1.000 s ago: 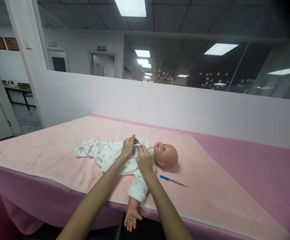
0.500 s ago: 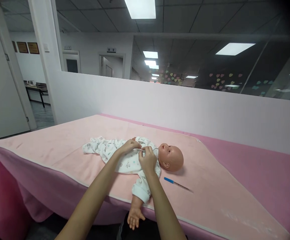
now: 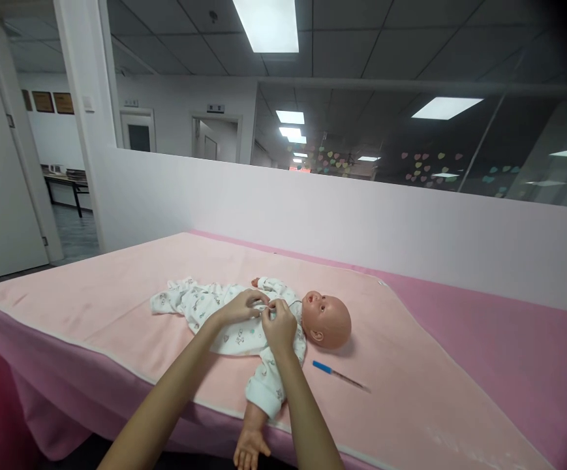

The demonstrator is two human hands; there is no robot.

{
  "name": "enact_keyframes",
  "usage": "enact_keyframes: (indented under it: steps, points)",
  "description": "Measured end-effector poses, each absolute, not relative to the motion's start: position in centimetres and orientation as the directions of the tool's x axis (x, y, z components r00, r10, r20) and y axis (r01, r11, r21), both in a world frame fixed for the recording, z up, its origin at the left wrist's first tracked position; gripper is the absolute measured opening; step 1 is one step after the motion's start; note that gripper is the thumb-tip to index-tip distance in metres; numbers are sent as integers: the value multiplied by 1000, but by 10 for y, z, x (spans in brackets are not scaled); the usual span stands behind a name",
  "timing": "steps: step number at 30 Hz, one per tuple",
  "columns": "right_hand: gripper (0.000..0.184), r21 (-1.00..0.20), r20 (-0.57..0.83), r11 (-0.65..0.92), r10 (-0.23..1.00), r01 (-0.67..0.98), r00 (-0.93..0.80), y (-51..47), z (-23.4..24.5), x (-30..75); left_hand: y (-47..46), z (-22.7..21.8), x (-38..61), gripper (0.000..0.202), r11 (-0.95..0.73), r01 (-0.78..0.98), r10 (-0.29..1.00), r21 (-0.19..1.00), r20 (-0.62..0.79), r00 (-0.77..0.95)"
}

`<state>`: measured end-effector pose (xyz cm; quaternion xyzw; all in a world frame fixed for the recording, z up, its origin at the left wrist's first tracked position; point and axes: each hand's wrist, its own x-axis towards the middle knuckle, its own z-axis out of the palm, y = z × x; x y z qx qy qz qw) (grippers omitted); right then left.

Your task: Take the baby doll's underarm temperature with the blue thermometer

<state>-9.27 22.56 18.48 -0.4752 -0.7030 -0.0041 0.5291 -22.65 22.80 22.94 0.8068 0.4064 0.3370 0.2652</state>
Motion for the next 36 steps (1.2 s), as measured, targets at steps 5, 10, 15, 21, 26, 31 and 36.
enact_keyframes:
  steps: [5,10,15,21,26,31,36]
  points:
    - [8,-519,733,520,679,678,41,228,186,-94,224,224,-218,25,-573,704,795,419,494,353]
    - [8,-552,713,515,700,656,50,229,187,-94,224,219,-214,21,-568,767,763,298,541,354]
    - [9,-568,712,528,700,632,55,228,187,-94,225,217,-212,21,-549,782,768,294,548,333]
    - [11,-559,740,566,670,606,58,225,189,-93,223,220,-212,20,-540,785,781,304,529,333]
    - [12,-567,741,579,669,585,56,224,189,-92,222,222,-210,21,-527,778,797,341,518,312]
    - [13,-571,731,575,681,585,44,224,188,-91,221,226,-211,21,-517,746,829,419,463,315]
    - [12,-569,735,580,676,583,45,224,187,-91,219,230,-212,23,-533,717,830,450,444,338]
